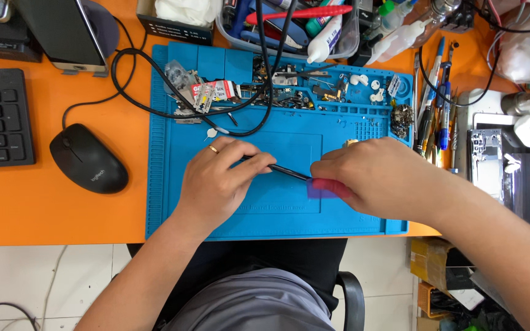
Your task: The person cleans a smartphone with a purple cloth and a liquid from a squeeze bottle, then uses a metal prying tool to separate the phone's screen from its frame. The person continues prying along the edges and eventually opens the device to reveal the internal components.
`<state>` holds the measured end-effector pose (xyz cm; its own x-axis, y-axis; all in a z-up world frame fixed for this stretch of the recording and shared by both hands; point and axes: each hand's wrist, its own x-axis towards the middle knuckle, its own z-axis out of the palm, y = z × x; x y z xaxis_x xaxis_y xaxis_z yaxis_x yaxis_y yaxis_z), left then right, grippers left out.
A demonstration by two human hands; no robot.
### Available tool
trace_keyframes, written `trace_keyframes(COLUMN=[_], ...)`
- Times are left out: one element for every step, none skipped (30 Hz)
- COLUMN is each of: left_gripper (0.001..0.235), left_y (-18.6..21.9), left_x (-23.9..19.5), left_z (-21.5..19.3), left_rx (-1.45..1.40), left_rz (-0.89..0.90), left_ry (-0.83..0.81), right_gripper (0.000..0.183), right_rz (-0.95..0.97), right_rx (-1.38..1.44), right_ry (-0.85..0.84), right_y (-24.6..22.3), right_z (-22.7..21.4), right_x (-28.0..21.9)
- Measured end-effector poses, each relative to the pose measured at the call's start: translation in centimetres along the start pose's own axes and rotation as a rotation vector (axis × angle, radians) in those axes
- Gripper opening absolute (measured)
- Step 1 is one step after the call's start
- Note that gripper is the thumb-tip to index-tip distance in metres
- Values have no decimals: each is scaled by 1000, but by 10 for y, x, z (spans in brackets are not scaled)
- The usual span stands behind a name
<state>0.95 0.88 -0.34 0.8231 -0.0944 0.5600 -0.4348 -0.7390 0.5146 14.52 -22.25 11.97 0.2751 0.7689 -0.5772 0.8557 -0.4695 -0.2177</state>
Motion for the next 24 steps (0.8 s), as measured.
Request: trace_keyframes(left_gripper=[19, 20, 20, 20, 20, 20, 19, 19, 19, 18, 18, 18, 18, 19, 19, 19, 18, 18, 19, 19, 19, 19, 18, 18], left_y=[0, 0, 1, 1, 2, 1, 1, 1, 0, 0, -1, -1, -1, 0, 0, 0, -1, -1, 0, 1, 2, 3, 4, 4], left_x=[0, 0, 0, 0, 0, 1, 0, 0, -1, -1, -1, -1, -1, 0, 0, 0, 0, 0, 0, 0, -1, -1, -1, 0], left_z=[0, 0, 0, 0, 1, 0, 0, -1, -1, 0, 1, 1, 0, 0, 0, 1, 1, 1, 1, 1, 1, 1, 1, 1], left_rx=[13, 26, 29, 33, 35, 37, 31, 25, 26, 32, 37, 36, 28, 19, 19, 9, -1, 0, -11, -22, -24, -36, -50, -55], left_rz=[-5, -10, -11, -7, -4, -6, -4, -1, -2, 1, 5, 6, 3, 0, -1, 2, 5, 6, -2, -9, -7, -15, -22, -19], left_ry=[-7, -14, -11, -15, -21, -19, -33, -47, -47, -41, -36, -37, -41, -44, -45, -36, -26, -25, -39, -53, -57, -48, -40, -46], right_gripper=[14, 8, 8, 18, 30, 30, 29, 29, 29, 30, 31, 31, 29, 27, 27, 28, 30, 30, 28, 27, 27, 21, 17, 17], right_rz=[40, 80, 77, 108, 140, 138, 136, 134, 133, 168, 205, 206, 202, 198, 198, 205, 213, 212, 173, 133, 135, 104, 76, 80], right_rx=[-8, -15, -19, 1, 22, 19, 38, 57, 57, 55, 54, 55, 51, 48, 48, 39, 29, 29, 30, 32, 36, 36, 38, 45], right_ry=[-50, -101, -100, -126, -154, -154, -153, -152, -152, -191, -230, -230, -221, -213, -214, -223, -232, -232, -216, -199, -199, -176, -152, -152], right_y=[1, 1, -1, -3, -5, -5, -5, -4, -5, -6, -6, -5, -4, -3, -3, -4, -4, -5, -6, -6, -6, -5, -4, -4], right_z=[-2, -4, -7, -10, -12, -13, -13, -13, -15, -17, -19, -17, -16, -15, -15, -14, -15, -14, -13, -12, -9, -5, -2, -1], right_x=[-1, -3, -4, -4, -5, -5, -5, -5, -5, -5, -6, -6, -7, -8, -8, -8, -8, -7, -6, -6, -4, -3, -2, -1])
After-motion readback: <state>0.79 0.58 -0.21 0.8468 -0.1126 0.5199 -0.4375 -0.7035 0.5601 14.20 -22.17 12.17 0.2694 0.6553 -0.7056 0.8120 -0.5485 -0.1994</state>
